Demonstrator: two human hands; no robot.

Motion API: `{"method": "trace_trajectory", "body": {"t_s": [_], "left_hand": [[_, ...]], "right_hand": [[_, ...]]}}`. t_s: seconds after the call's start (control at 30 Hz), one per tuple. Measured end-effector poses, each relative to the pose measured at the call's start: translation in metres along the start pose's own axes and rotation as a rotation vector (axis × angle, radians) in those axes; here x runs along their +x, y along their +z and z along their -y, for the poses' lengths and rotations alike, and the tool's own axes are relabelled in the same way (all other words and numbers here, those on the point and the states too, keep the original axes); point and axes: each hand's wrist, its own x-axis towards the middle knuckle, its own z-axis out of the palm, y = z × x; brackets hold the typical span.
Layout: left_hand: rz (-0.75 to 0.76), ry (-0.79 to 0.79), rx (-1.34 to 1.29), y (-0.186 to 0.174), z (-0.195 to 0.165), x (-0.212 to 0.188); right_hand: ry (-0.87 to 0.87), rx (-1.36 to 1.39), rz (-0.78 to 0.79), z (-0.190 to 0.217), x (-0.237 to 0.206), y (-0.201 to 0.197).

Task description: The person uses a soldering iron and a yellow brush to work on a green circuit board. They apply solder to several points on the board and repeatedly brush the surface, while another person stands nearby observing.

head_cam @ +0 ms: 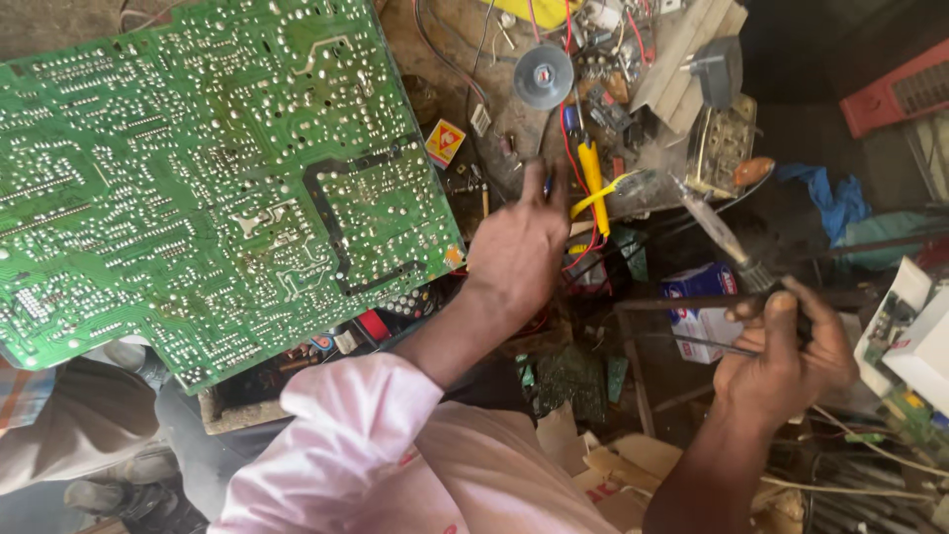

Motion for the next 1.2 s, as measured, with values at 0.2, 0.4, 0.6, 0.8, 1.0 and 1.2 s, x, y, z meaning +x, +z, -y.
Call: {"method": "trace_trajectory", "body": {"t_s": [0.2,0.4,0.6,0.8,1.0,1.2], "left_hand": [[-0.150,0.021,-0.059,0.016,-0.002,0.010],[-0.522,0.089,-0.618,-0.024,-0.004,-0.027],[-0.443,-0.042,-0.874,-0.070,0.003,-0.079],[-0.494,0.004,-0.903,-0.086,0.013,-0.105],[-0.503,-0.052,-0.945,-0.090,0.019,-0.117],[-0.505,-0.052,-0.929,-0.088,0.025,-0.117]], "right_hand": [[0.026,0.020,0.017,-0.006,0.003,-0.009],[0.118,0.177,0.065,-0.016,-0.006,-0.008],[0.330,0.513,0.286,-0.028,-0.017,0.006],[0.371,0.591,0.386,-0.035,-0.028,0.030],[0.361,0.587,0.427,-0.031,-0.034,0.042],[0.348,0.575,0.442,-0.029,-0.035,0.047]]}}
